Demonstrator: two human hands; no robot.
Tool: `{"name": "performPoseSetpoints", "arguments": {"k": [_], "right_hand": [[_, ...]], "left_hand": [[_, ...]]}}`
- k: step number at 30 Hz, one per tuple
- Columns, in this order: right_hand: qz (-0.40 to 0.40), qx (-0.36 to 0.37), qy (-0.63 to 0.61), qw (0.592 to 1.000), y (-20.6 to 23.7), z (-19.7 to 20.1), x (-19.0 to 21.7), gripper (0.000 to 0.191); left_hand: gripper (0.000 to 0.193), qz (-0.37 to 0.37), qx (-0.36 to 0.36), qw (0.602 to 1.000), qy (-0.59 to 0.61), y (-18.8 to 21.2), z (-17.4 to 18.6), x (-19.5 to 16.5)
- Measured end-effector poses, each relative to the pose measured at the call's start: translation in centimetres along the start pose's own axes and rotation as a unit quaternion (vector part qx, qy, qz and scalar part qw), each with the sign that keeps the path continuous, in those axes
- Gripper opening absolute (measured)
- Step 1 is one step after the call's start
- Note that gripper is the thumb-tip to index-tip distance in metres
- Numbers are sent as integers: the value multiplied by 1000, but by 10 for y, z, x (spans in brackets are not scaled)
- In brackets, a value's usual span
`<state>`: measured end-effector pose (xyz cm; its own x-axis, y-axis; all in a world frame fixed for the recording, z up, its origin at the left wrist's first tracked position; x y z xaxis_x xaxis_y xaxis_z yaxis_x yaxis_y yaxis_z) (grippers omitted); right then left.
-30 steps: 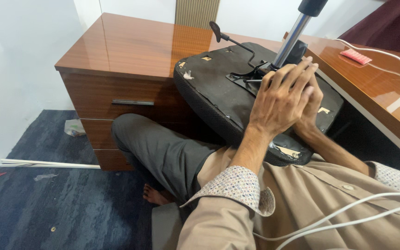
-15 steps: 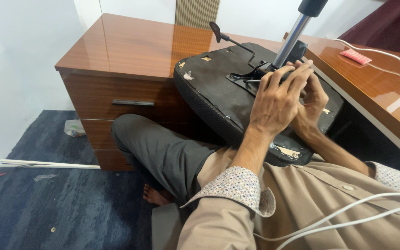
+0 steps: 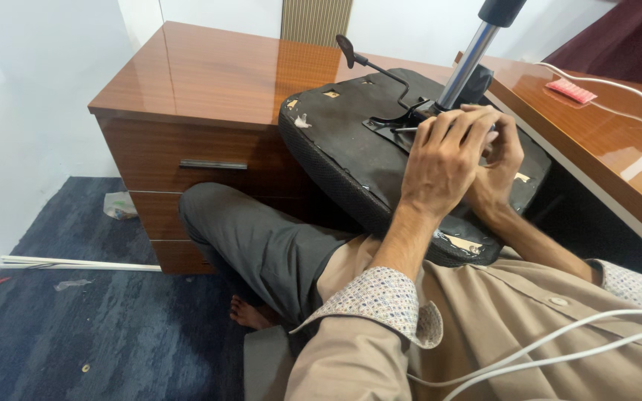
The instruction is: The person sits on the floor with an office chair seat on their lap and uses a screwdriver to remove screws from the metal seat plate. They then align the five-star base with casters and press it onto the gas cylinder, continuing to work on the seat plate with the screwdriver.
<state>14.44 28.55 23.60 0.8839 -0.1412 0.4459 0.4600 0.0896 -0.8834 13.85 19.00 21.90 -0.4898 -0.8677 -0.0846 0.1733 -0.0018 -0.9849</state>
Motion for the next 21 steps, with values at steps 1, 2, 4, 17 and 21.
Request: {"name": "performPoseSetpoints", "arguments": {"k": [1,2,4,17,21], "right_hand": [[7,17,-4,1000,0,-1,3,45],[0,14,-15,1000,0,-2,4,48],[-15,8,-37,999,-1,0,2,52],[2,0,4,1000,-1,4,-11,39],[16,36,36,999,1,5,-11,44]], "left_hand": [[38,-2,-5,1000,-13,0,0,0],[39,-2,-7,1000,-12,-1,1,0],[42,-1,-9,1000,-8,-1,2,1],[38,20,-14,1000,13,0,-3,2],[40,-2,-3,1000,15,0,0,3]]}}
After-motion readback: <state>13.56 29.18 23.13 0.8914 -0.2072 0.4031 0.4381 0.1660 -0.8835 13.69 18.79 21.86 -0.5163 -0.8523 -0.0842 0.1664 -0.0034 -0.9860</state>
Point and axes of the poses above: each hand's wrist, its own y-axis away from the middle knuckle, its own z-axis out of the back of the hand, x = y × z, the point moved 1 cm from there along -y, towards the middle knuckle, and after that the axes turned 13 degrees about -y, right-handed, at the moved point
